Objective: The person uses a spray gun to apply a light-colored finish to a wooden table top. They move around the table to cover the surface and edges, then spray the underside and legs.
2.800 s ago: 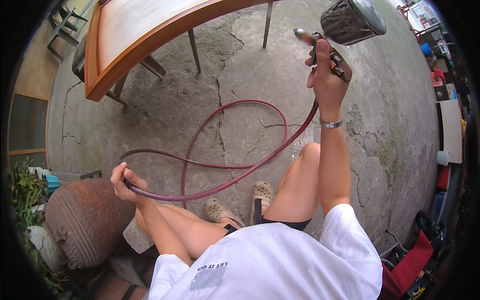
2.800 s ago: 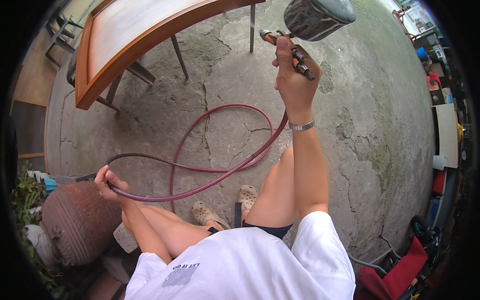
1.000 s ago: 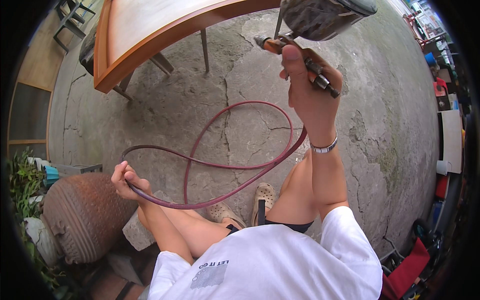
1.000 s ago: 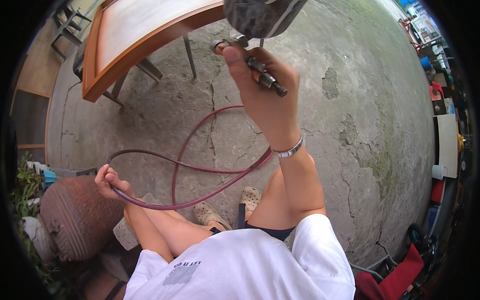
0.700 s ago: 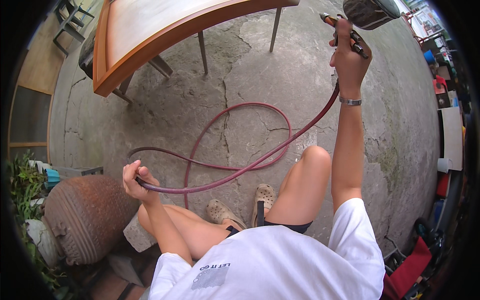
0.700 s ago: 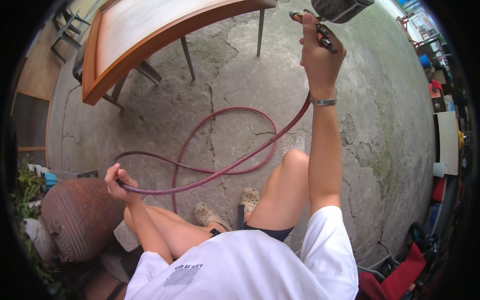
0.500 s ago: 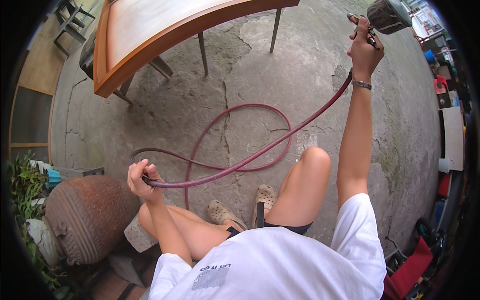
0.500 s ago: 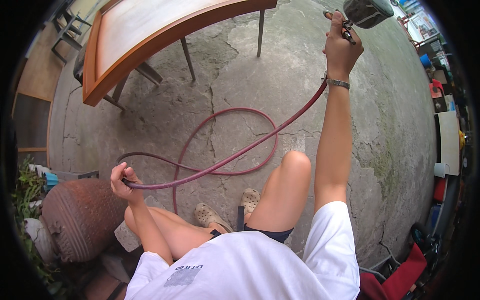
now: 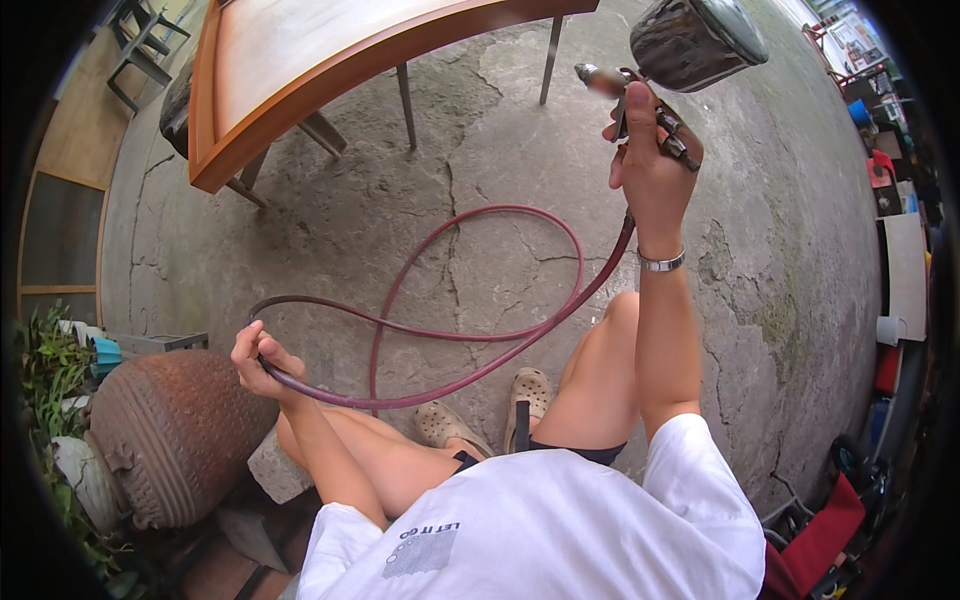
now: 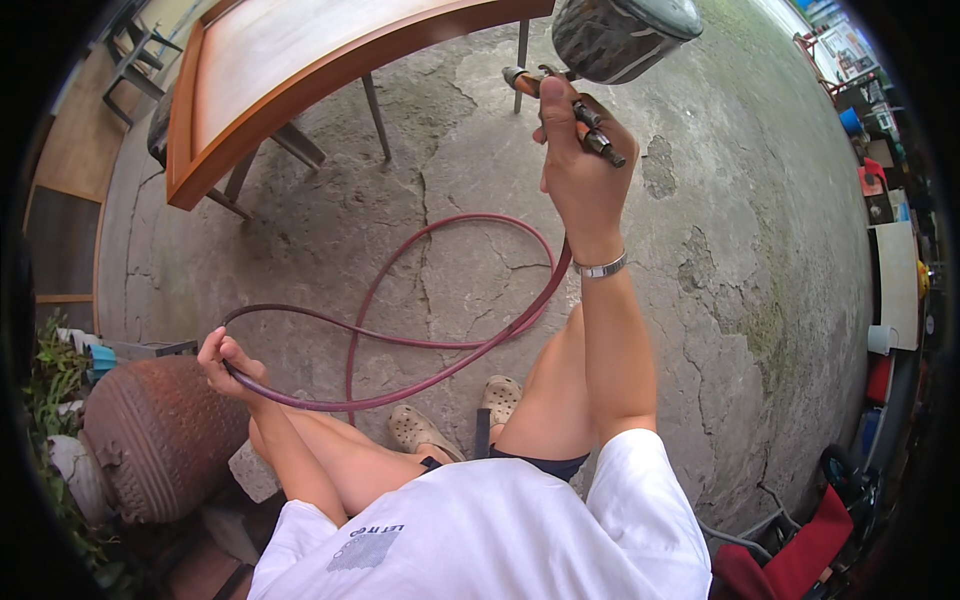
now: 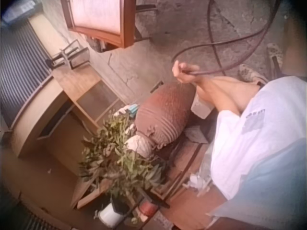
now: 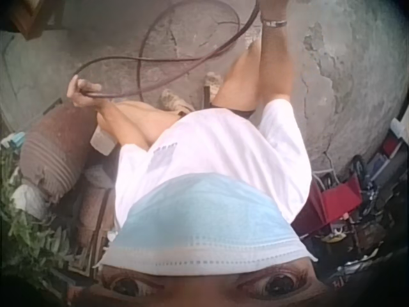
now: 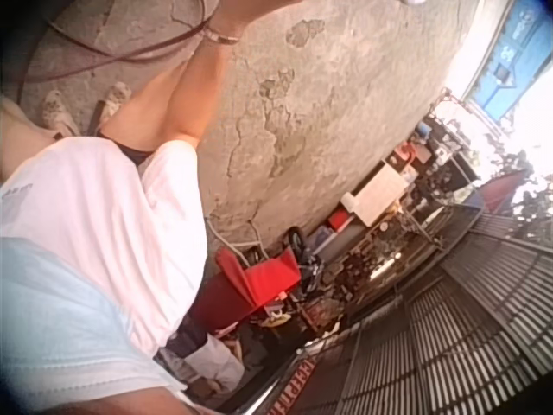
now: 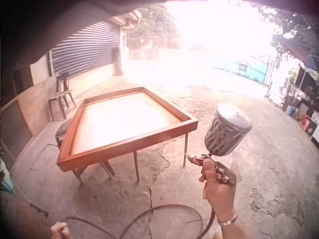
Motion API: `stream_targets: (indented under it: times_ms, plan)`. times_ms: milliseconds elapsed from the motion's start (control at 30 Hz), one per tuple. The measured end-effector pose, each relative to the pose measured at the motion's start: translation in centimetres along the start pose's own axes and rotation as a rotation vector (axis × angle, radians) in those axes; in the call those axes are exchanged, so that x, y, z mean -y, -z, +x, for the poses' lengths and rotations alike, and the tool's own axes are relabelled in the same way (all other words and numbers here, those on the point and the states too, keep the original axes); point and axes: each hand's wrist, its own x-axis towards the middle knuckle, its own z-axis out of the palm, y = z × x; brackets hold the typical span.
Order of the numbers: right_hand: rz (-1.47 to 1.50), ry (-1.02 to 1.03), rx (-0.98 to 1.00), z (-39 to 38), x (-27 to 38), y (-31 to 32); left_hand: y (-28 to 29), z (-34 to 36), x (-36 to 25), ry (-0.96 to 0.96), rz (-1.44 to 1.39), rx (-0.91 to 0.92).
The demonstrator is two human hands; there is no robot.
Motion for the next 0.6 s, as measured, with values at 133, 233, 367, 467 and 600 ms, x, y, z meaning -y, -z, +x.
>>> stream_targets:
  times_ms: [133,233,367,467,600]
  plan:
    - [-0.013,0.051,0.139,-3.4,0.7,-1.2,0.3,0.1,0.4,0.002,-0.027,-0.015]
    - [0.027,0.078,0.272,-4.8,1.7,-1.6,0.6,-0.2,0.5,0.042,-0.056,-0.023]
    - [0.003,0.089,0.206,-3.9,1.4,-1.9,0.4,0.2,0.1,0.011,-0.044,-0.015]
    - [-0.047,0.117,0.02,-0.1,-0.9,-0.8,0.3,0.1,-0.2,-0.006,-0.016,0.003]
    - [-0.16,0.118,-0.082,4.7,-3.5,1.5,0.0,-0.3,-0.2,-0.063,-0.014,0.046]
